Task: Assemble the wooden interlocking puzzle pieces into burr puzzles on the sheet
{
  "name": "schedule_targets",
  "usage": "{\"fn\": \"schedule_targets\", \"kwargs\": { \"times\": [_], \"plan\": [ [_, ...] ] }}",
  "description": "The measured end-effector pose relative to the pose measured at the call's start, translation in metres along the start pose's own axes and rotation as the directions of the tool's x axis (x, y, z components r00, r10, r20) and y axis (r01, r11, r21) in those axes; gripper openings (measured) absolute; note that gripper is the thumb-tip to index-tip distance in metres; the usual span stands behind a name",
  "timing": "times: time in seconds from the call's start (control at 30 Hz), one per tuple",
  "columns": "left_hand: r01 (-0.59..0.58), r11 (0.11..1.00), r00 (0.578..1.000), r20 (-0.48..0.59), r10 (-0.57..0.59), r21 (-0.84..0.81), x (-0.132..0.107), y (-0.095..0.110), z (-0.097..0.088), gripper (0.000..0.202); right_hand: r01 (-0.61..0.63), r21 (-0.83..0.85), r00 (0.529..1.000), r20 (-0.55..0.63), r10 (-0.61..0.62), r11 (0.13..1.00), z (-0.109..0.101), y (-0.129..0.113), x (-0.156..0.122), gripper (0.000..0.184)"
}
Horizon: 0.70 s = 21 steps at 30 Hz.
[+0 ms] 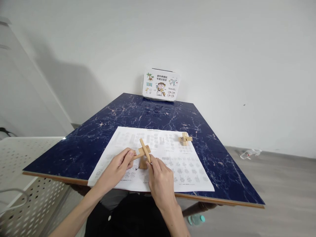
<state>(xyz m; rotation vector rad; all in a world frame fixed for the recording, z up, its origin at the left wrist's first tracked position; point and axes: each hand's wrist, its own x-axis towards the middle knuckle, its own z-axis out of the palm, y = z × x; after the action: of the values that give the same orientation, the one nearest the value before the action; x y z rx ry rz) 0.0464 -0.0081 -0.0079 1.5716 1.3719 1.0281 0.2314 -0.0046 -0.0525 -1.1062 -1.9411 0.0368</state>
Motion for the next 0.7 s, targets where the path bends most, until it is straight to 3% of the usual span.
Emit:
{"fn": "schedule_targets", "kwargs": {
  "times": [0.33,0.57,0.7],
  "plan": [
    [-0.001,1.000,0.998,0.063,0.000,0.007,-0.0001,-0.0048,-0.0056,0.042,-0.005,0.049,0.998,0.070,0.002,0.999,-0.0027,-0.0001,-0.0004,0.022],
    [0.000,1.000,1.000,0.011,-0.001,0.027,-0.0007,-0.0039,-0.0028,0.041,0.005,0.037,1.000,0.024,-0.006,0.999,-0.0017,-0.0014,-0.0006,0.021],
    [0.012,1.000,0.998,0.053,-0.014,0.023,0.0010,-0.0088,-0.0043,0.041,0.005,0.047,0.999,0.052,-0.008,0.999,-0.0022,0.0004,-0.0016,0.022]
  ]
}}
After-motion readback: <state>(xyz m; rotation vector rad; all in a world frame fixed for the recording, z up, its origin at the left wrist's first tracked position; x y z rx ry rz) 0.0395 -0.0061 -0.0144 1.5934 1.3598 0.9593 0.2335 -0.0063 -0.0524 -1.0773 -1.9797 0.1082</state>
